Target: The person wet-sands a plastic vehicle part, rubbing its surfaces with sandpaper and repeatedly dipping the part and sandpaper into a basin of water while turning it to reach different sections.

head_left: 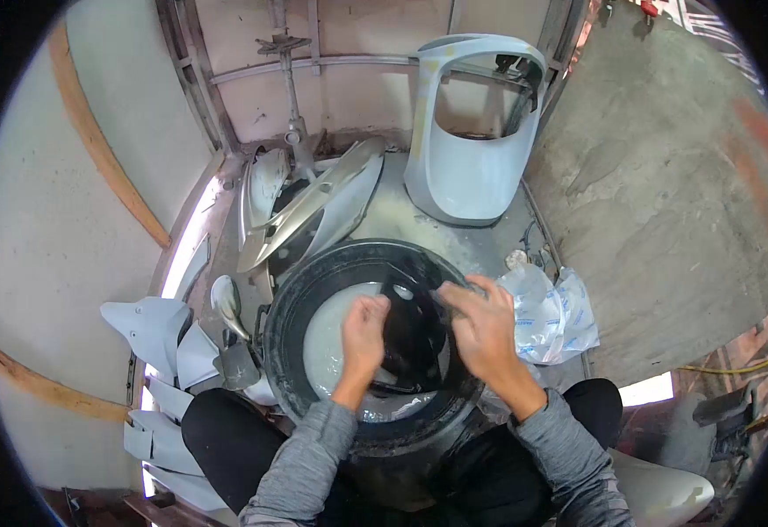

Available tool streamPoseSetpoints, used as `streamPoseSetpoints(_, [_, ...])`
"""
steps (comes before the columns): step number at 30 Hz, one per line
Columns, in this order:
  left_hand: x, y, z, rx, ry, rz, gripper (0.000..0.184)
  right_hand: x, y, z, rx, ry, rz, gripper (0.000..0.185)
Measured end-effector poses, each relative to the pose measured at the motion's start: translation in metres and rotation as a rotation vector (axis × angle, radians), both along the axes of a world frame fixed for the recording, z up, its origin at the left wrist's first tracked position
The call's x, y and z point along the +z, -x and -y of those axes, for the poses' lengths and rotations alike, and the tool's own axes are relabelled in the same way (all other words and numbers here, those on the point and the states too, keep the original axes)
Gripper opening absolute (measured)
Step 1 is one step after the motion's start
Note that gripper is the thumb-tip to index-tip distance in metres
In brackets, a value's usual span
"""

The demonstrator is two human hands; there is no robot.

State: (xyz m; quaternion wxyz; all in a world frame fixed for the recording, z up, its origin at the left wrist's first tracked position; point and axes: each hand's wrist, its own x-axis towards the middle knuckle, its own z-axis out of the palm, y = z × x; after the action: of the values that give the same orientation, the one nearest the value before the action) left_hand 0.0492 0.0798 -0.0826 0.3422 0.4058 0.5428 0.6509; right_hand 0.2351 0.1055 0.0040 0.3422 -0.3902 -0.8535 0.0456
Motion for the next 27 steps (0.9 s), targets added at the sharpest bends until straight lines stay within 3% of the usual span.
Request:
streamPoseSetpoints(3, [-0.017,0.033,-0.02,0.123,0.084,0.041,0.032,-0.01,-0.006,-0.017,-0.039,0.076,-0.26,0.033])
streamPoseSetpoints(4, [-0.025,0.041,-0.026,0.171,0.03,0.218,0.032,-0.017,-0.007,-0.02,-0.03,0.082,-0.259,0.033])
streamPoseSetpoints(5, [-0.028,0.047,-0.029,0.217,-0.027,0.396,0.033,-0.03,-0.008,-0.026,-0.068,0.255,-0.322,0.033])
streamPoseSetpoints(7, [-0.023,0.056,-0.031,0.245,0.002,0.542,0.032,-0.046,-0.009,-0.029,-0.13,0.558,-0.373,0.032])
streamPoseSetpoints(8, [-0.02,0.061,-0.03,0.265,0.029,0.689,0.032,-0.057,-0.01,-0.031,-0.126,0.56,-0.372,0.032])
streamPoseSetpoints(9, [-0.052,0.071,-0.038,0.272,-0.046,0.724,0.032,-0.073,-0.01,-0.035,-0.143,0.62,-0.331,0.032])
streamPoseSetpoints(14, [-0.061,0.092,-0.02,0.349,0.152,0.805,0.037,-0.173,-0.007,-0.048,-0.26,0.933,-0.323,0.032])
streamPoseSetpoints(18, [-0.072,0.101,-0.02,0.41,0.118,0.886,0.044,-0.201,0.001,-0.034,-0.282,1.295,-0.553,0.02])
streamPoseSetpoints(20, [-0.075,0.108,-0.019,0.4,0.135,0.845,0.044,-0.227,-0.001,-0.033,-0.3,1.349,-0.618,0.018])
streamPoseSetpoints(22, [-0.074,0.109,-0.018,0.391,0.151,0.802,0.044,-0.253,-0.002,-0.035,-0.443,1.353,-0.567,0.017])
streamPoseSetpoints(23, [-0.068,0.104,-0.019,0.398,0.158,0.772,0.042,-0.291,-0.013,-0.042,-0.434,1.258,-0.399,0.025])
streamPoseSetpoints(24, [-0.064,0.102,-0.018,0.404,0.164,0.742,0.041,-0.295,-0.011,-0.041,-0.428,1.259,-0.396,0.025])
streamPoseSetpoints(26, [-0.063,0.102,-0.017,0.328,0.167,0.738,0.035,-0.302,-0.008,-0.045,-0.718,1.123,0.034,0.029])
streamPoseSetpoints(27, [-0.072,0.098,-0.02,0.286,0.157,0.699,0.032,-0.328,-0.01,-0.048,-0.648,1.001,0.125,0.032])
